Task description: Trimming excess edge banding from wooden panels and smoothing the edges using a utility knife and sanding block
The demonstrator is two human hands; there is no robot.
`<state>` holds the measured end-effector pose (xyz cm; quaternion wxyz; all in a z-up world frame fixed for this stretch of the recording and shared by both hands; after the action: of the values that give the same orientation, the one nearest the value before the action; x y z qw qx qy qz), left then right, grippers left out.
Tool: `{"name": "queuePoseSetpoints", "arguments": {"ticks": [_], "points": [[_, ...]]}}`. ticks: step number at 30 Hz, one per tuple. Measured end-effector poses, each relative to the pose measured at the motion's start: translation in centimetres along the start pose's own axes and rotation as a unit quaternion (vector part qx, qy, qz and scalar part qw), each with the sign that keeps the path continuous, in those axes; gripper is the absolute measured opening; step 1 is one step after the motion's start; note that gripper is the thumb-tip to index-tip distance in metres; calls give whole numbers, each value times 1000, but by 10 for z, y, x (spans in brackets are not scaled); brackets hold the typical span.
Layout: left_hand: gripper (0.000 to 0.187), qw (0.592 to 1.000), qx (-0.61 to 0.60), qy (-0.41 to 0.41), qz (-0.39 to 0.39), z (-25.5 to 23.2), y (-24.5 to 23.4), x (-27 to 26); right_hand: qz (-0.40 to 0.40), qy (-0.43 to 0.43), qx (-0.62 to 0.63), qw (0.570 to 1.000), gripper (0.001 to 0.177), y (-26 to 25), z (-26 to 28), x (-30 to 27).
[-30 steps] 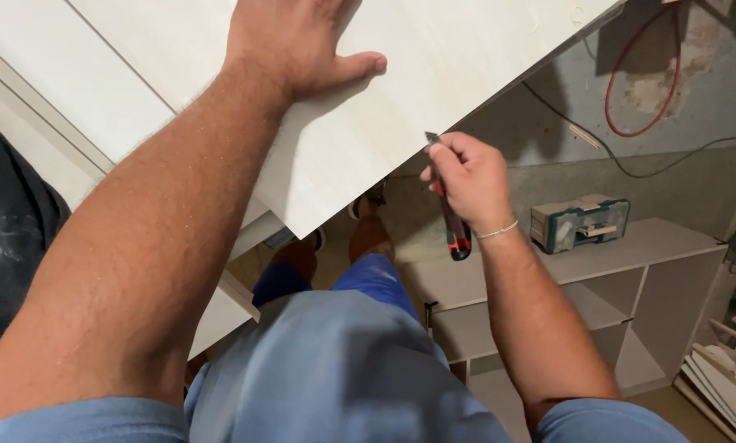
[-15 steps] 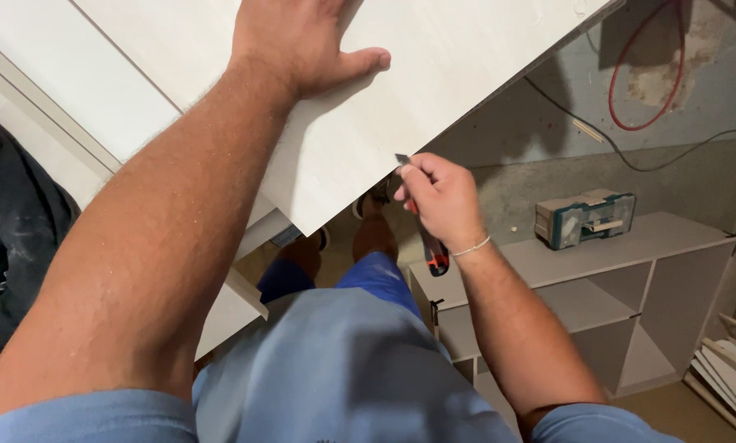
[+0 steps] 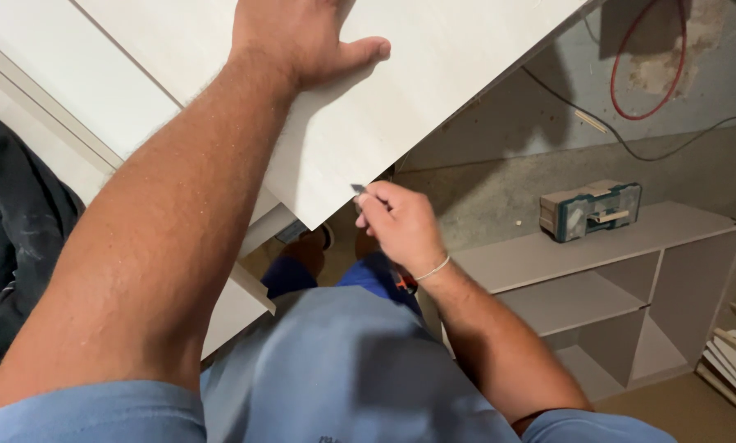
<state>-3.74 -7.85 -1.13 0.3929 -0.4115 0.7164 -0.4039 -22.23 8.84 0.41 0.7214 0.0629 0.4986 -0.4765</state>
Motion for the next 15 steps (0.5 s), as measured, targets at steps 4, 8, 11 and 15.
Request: {"name": "queuePoseSetpoints", "arguments": {"ticks": [4, 8, 11, 15], "points": [[80, 999, -5, -7, 37, 2, 6, 0, 18, -55, -53, 997, 23, 25, -6, -8], [79, 1000, 7, 0, 26, 3, 8, 1, 34, -56, -75, 995, 29, 41, -6, -19], [78, 1000, 9, 4, 16, 3, 6, 1, 26, -82, -107, 990, 22, 35, -9, -8], [78, 1000, -15, -6, 22, 4, 10, 1, -45, 21, 36, 998, 19, -11, -3, 1]]}}
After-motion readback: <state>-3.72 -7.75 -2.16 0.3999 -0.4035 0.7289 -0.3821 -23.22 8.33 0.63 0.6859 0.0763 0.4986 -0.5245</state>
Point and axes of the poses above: each hand's wrist, its own x-axis towards the middle knuckle, its own y-axis out of the palm, z = x × y, the point moved 7 cm from there along x, towards the middle knuckle, and after that the axes turned 12 degrees about y, right-handed, at the moved point
